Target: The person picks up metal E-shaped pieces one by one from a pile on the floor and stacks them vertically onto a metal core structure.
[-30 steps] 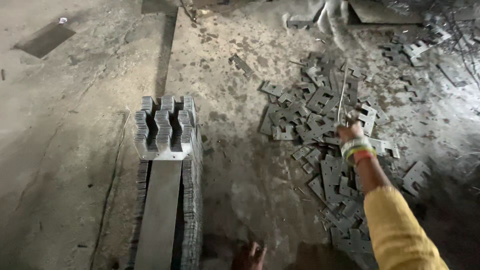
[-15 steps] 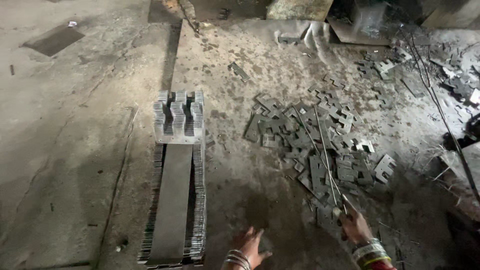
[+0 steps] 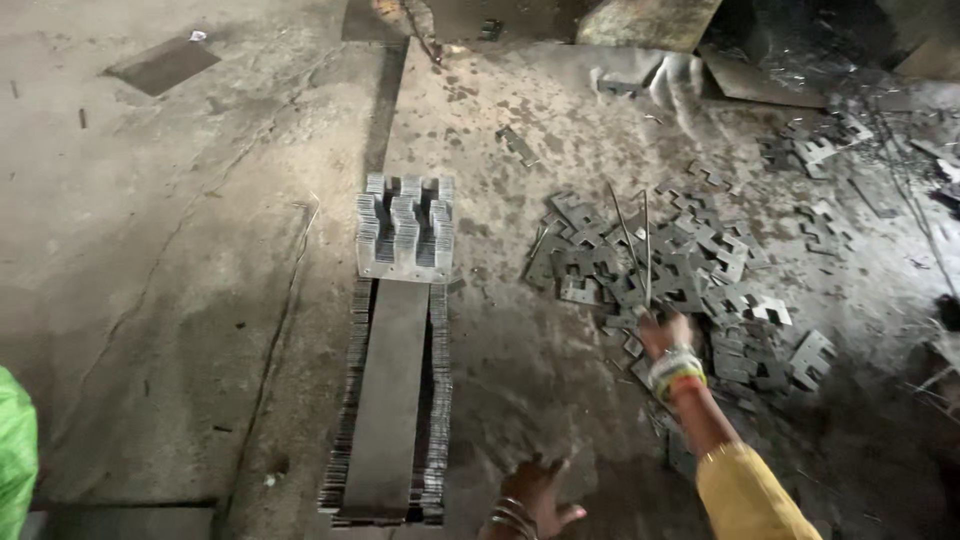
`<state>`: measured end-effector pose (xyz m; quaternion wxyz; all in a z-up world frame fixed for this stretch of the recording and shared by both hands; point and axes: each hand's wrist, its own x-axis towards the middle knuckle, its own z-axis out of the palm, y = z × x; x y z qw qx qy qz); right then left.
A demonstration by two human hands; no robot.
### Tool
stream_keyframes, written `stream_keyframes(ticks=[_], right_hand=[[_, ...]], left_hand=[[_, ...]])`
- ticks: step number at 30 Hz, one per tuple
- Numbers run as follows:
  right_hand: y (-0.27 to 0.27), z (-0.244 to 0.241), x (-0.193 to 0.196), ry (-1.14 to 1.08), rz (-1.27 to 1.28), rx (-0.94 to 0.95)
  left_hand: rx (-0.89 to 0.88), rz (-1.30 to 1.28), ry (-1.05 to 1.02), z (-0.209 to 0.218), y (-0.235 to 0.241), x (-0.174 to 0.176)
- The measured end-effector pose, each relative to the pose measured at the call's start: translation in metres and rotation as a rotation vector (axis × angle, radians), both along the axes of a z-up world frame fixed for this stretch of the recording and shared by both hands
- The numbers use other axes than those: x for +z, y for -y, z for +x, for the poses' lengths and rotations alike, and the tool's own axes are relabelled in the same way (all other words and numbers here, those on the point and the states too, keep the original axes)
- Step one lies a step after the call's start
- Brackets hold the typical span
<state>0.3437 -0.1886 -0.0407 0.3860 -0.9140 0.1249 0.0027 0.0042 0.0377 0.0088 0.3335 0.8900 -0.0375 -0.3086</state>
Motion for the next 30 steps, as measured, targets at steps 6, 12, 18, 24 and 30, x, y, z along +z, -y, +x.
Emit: stream_keyframes(ticks=[6, 12, 18, 24, 30], right_hand=[[-0.1, 0.066, -0.023, -0.034, 0.219, 0.124], [-0.088, 0.026, -0.021, -0.257, 0.769, 0.248], [0.065, -0.129, 0.015, -0.538, 0.031, 0.158], [0.181, -0.228, 0.038, -0.238, -0.779, 0.641], [0.151, -0.205, 0.098, -0.103, -0.571, 0.393]], left_hand=[[0.031, -0.068, 0.034, 0.01, -0.006, -0.015], [0.07, -0.051, 0.051, 0.009, -0.011, -0.001], [0.053, 0.019, 0.015, 0.0, -0.005, 0.007], [0.085, 0.076, 0.054, -0.015, 0.0, 0.01], [0.081, 0.047, 0.131, -0.014, 0.009, 0.019]])
